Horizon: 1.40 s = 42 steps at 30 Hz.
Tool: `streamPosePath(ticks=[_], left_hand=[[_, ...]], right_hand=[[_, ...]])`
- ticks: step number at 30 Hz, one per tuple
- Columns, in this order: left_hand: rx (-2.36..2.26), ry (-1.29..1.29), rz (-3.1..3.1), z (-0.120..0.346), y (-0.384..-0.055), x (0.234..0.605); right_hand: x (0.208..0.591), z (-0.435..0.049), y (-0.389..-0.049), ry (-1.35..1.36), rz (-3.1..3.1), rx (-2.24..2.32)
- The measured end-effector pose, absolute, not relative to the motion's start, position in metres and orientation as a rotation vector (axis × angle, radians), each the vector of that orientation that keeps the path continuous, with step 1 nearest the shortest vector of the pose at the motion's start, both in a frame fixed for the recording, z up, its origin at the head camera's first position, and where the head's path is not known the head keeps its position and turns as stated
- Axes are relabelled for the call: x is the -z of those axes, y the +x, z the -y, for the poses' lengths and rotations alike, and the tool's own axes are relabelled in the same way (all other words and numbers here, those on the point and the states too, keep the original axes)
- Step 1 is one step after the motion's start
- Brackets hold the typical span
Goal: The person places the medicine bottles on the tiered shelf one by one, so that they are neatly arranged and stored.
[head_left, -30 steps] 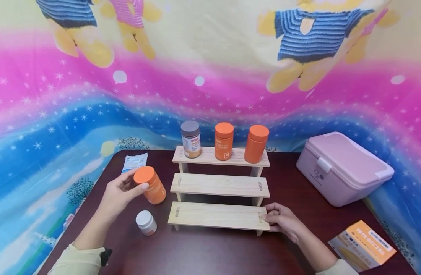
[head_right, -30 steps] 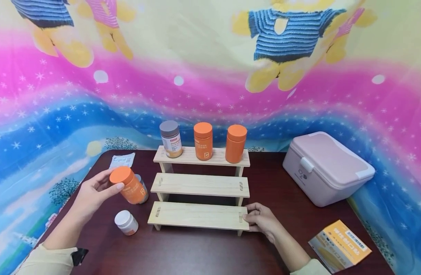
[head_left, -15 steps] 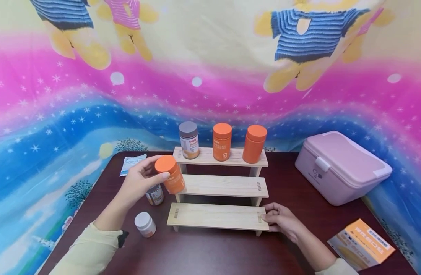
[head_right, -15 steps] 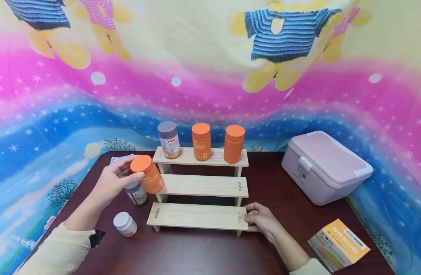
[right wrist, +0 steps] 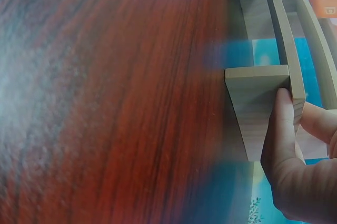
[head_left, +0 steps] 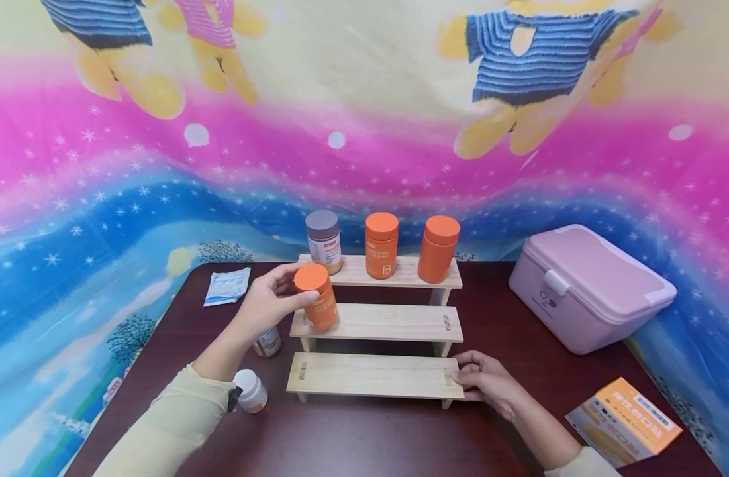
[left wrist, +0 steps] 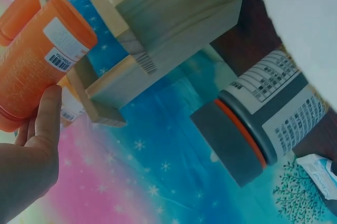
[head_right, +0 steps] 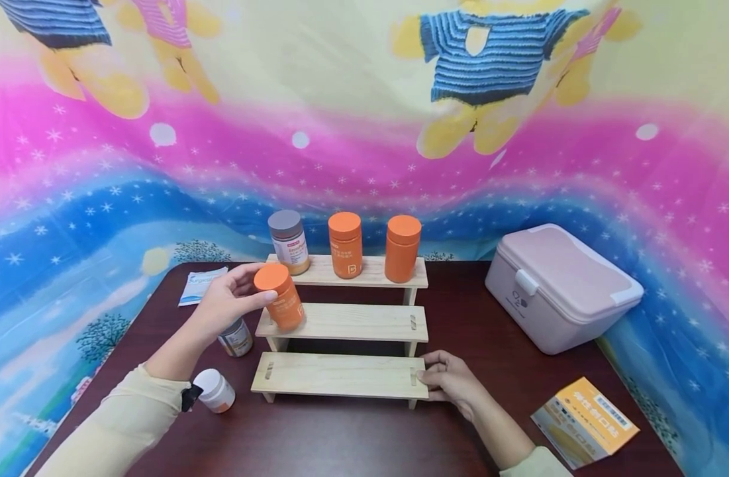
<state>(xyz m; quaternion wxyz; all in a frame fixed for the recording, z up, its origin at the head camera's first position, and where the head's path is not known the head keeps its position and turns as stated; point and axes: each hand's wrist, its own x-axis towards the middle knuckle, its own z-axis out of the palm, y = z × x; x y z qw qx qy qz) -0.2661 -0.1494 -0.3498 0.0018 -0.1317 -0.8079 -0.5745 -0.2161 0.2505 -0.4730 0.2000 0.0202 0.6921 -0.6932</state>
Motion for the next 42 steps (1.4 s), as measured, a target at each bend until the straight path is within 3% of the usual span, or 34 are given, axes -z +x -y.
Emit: streamPosePath(ticks=[26, 42], left_hand=[[1.82, -0.52, 2.509, 0.139, -0.268, 0.359], [1.569, -0.495, 2.549, 0.203, -0.259, 0.339]], right_hand=[[0.472, -0.247, -0.213, 0.08, -1.972, 1.911], [0.468, -0.245, -0.214, 0.091, -1.995, 1.898]])
